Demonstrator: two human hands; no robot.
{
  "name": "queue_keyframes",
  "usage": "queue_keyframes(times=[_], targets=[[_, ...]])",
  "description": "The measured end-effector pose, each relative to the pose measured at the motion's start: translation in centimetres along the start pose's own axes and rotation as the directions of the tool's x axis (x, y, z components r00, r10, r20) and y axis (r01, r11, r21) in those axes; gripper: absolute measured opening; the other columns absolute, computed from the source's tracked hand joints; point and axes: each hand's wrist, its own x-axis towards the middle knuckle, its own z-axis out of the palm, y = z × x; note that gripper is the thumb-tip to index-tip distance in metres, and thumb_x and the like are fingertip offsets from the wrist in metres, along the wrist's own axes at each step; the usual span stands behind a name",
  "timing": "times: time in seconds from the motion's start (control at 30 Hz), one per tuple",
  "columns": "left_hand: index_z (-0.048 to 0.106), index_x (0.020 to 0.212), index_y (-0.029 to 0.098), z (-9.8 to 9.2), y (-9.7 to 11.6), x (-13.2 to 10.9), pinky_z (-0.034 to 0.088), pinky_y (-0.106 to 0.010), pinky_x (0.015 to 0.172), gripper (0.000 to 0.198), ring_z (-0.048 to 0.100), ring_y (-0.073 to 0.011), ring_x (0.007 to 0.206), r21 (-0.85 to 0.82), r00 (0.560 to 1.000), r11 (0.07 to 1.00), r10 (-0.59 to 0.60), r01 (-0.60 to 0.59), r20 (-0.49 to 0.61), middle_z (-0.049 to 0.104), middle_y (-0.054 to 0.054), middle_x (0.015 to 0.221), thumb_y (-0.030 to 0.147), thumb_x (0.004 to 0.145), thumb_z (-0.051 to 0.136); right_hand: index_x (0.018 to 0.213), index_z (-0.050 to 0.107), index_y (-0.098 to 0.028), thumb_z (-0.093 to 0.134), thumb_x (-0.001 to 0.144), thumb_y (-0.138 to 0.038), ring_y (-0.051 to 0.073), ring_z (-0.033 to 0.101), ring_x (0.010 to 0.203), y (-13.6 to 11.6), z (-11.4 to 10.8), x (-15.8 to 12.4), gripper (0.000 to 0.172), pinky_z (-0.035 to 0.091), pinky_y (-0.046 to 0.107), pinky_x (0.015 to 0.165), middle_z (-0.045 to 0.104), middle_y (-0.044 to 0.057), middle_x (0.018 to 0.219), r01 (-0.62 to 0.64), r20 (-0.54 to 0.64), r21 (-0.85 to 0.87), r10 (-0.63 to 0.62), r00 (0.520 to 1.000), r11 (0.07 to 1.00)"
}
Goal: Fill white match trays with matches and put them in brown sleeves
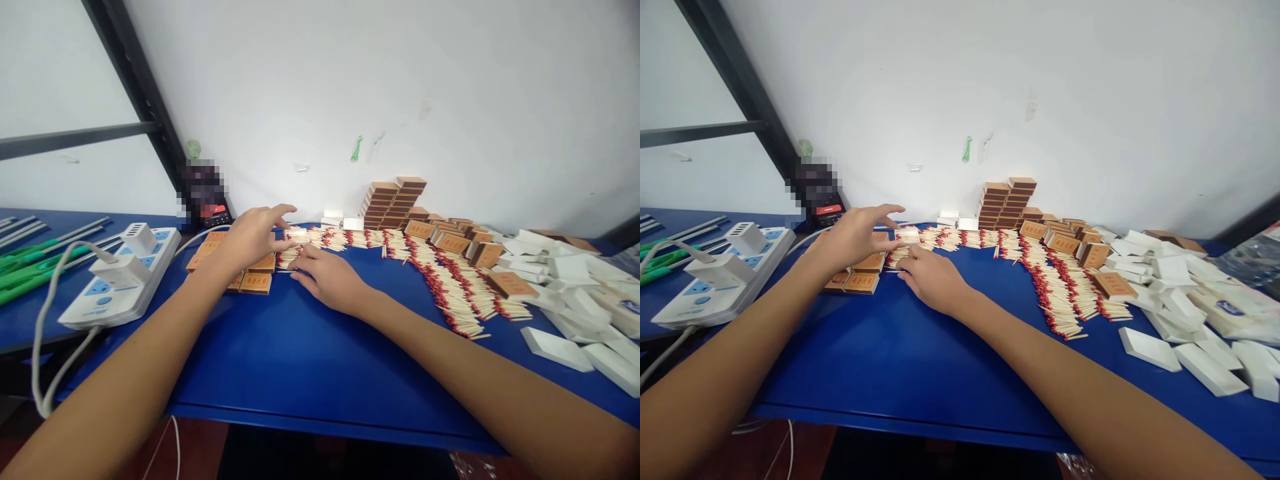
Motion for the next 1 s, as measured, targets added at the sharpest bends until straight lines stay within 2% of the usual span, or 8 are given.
queue_keyframes(times=[0.27,0.53,0.7,0.83,0.9,1.0], targets=[[0.058,0.145,0.021,0.3,0.1,0.0,0.055,-0.04,0.093,0.061,0.076,-0.0305,0.107,0.052,1.0,0.999,-0.008,0.006,0.026,0.082,-0.009,0.114,0.033,0.089,0.08,0.117,0.077,-0.017,0.052,0.108,-0.023,0.02,0.061,0.095,-0.1,0.4,0.4,0.027,0.047,0.035,0.087,0.063,0.01,0.111,0.015,0.027,0.01,-0.016,1.0,1.0],[0.059,0.144,0.022,0.2,0.4,0.0,0.054,-0.039,0.092,0.064,0.076,-0.03,0.108,0.047,0.999,0.998,-0.03,0.029,0.017,0.082,-0.008,0.115,0.035,0.087,0.084,0.102,0.071,-0.017,0.06,0.105,-0.019,0.017,0.062,0.092,-0.1,0.3,0.7,0.012,0.046,0.031,0.085,0.064,0.007,0.107,-0.065,0.004,0.092,0.065,0.998,0.994],[0.059,0.144,0.02,0.2,0.4,0.1,0.053,-0.038,0.09,0.063,0.076,-0.0296,0.106,0.056,1.0,0.998,-0.015,0.014,0.025,0.082,-0.008,0.114,0.034,0.088,0.083,0.108,0.069,-0.016,0.059,0.107,-0.024,0.02,0.066,0.096,-0.7,0.1,1.0,0.013,0.046,0.033,0.083,0.066,0.009,0.115,-0.128,0.068,-0.008,0.128,0.989,0.992],[0.059,0.146,0.019,0.4,0.0,0.1,0.053,-0.038,0.09,0.065,0.076,-0.0298,0.105,0.071,0.999,0.997,-0.01,0.008,0.035,0.082,-0.009,0.114,0.033,0.087,0.084,0.111,0.067,-0.015,0.054,0.109,-0.026,0.022,0.067,0.095,-0.6,-0.9,0.4,0.017,0.046,0.034,0.08,0.065,0.012,0.12,-0.141,0.102,-0.109,0.152,0.983,0.984],[0.059,0.146,0.019,0.6,-0.1,0.1,0.053,-0.038,0.09,0.067,0.076,-0.0298,0.106,0.07,0.999,0.998,-0.002,-0.001,0.052,0.082,-0.008,0.115,0.03,0.086,0.085,0.111,0.066,-0.016,0.054,0.109,-0.025,0.022,0.066,0.096,-0.1,-1.6,0.0,0.015,0.046,0.033,0.079,0.064,0.012,0.119,-0.143,0.048,-0.114,0.149,0.988,0.983],[0.06,0.146,0.021,0.9,0.0,0.1,0.052,-0.036,0.088,0.07,0.076,-0.0283,0.104,0.027,0.998,0.999,0.019,-0.021,0.067,0.083,-0.007,0.114,0.03,0.083,0.088,0.109,0.065,-0.017,0.052,0.109,-0.023,0.023,0.064,0.098,1.0,-2.6,-0.2,0.014,0.044,0.032,0.078,0.064,0.011,0.116,-0.192,-0.101,-0.122,0.18,0.979,0.974]])
